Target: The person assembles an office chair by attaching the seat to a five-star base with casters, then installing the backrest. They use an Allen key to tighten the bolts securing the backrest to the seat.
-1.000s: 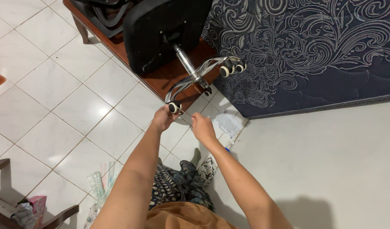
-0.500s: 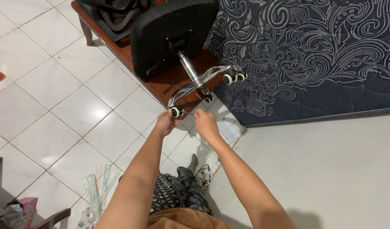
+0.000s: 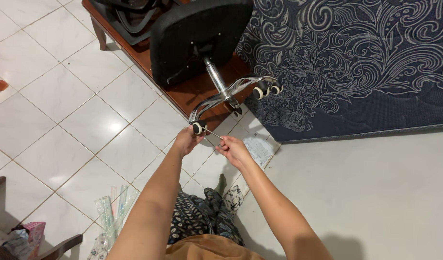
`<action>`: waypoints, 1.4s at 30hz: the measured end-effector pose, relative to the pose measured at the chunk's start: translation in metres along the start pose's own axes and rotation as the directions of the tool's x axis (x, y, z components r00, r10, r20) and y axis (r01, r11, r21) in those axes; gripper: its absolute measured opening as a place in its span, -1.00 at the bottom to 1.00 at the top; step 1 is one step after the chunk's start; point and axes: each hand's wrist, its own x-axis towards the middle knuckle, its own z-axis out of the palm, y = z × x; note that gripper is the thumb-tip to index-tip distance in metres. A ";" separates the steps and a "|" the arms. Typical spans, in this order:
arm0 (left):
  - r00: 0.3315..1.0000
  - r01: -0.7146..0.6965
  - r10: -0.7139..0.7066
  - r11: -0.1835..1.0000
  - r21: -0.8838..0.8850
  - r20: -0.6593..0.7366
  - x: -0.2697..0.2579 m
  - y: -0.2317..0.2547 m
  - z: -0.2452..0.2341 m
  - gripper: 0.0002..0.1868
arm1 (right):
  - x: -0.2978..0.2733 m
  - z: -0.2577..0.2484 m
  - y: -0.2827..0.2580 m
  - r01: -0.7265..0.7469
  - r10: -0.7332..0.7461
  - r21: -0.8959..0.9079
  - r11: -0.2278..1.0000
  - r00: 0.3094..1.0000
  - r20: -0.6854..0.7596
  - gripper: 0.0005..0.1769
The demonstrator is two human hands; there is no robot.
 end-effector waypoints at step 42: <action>0.997 0.032 -0.026 0.995 0.099 -0.068 0.002 -0.006 -0.002 -0.55 | 0.010 -0.005 -0.017 0.045 -0.176 -0.519 0.854 0.962 -0.207 -0.73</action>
